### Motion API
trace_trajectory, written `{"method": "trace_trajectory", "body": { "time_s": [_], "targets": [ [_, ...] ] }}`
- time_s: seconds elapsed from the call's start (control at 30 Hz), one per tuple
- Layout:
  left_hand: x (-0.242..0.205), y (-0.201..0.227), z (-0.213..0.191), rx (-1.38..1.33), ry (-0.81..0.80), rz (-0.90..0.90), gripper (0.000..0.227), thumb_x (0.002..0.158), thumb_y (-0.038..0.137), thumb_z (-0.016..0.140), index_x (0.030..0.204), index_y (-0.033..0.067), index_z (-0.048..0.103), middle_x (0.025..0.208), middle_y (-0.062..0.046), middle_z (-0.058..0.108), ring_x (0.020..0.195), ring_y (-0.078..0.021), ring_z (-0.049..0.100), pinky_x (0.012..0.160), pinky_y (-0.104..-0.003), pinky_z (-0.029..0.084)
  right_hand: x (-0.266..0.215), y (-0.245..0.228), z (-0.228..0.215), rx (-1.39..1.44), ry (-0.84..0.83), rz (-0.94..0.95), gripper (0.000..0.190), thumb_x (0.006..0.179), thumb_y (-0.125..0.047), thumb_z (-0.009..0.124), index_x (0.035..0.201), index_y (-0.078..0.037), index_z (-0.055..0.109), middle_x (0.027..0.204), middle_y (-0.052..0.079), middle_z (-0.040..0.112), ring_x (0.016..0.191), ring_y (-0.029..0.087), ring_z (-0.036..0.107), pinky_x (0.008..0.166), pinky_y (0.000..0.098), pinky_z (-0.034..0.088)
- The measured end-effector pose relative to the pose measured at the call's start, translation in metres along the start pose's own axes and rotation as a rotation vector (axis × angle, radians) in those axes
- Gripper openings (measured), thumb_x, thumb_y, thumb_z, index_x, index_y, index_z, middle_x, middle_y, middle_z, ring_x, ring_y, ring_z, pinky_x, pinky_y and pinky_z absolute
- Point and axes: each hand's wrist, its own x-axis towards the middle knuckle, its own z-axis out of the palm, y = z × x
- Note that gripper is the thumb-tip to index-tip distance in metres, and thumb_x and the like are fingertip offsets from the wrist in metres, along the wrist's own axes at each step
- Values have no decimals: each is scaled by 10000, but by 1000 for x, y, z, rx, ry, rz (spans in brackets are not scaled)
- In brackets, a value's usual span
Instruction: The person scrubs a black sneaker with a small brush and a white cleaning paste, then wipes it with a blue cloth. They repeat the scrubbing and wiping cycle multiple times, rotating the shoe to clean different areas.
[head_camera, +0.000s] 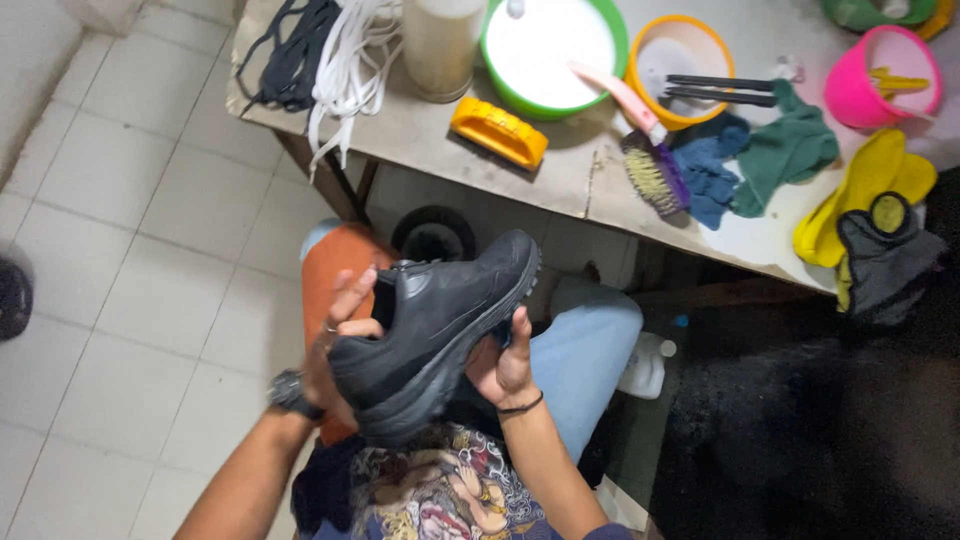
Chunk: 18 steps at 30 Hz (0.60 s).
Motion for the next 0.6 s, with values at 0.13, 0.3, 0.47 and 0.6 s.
{"method": "trace_trajectory", "body": {
  "time_s": [0.13, 0.3, 0.47, 0.6],
  "targets": [
    [45, -18, -58, -183, -195, 417, 1287, 366, 1038, 560, 1111, -8, 643, 1382, -294, 571, 1299, -429, 602, 1249, -574, 154, 13, -3, -70, -24, -1, -363, 588, 908, -347, 686, 1397, -35, 590, 1343, 156, 668, 1262, 314, 619, 1099, 443, 491],
    [106, 41, -71, -178, -8, 184, 1236, 385, 978, 645, 1182, 33, 657, 1276, -160, 686, 1218, -351, 649, 1272, -543, 141, 5, -16, 11, -1412, 79, -1009, 674, 522, -393, 1031, 1048, -63, 768, 1078, 155, 791, 1058, 293, 739, 980, 431, 581],
    [128, 61, -32, -103, -266, -7, 1069, 549, 560, 809, 1490, 161, 498, 1191, -150, 623, 1034, -419, 634, 917, -531, 466, -10, -29, 79, -1407, 40, -791, 798, 446, -427, 994, 1086, -98, 648, 955, 146, 767, 937, 273, 737, 837, 448, 592],
    [128, 52, -33, -158, -259, -55, 800, 594, 357, 787, 1366, 219, 630, 846, -144, 765, 788, -390, 750, 685, -459, 586, -21, -69, 61, -1249, 133, -819, 552, 809, -134, 871, 1203, -111, 485, 1056, 138, 720, 948, 261, 723, 866, 441, 583]
  ]
}}
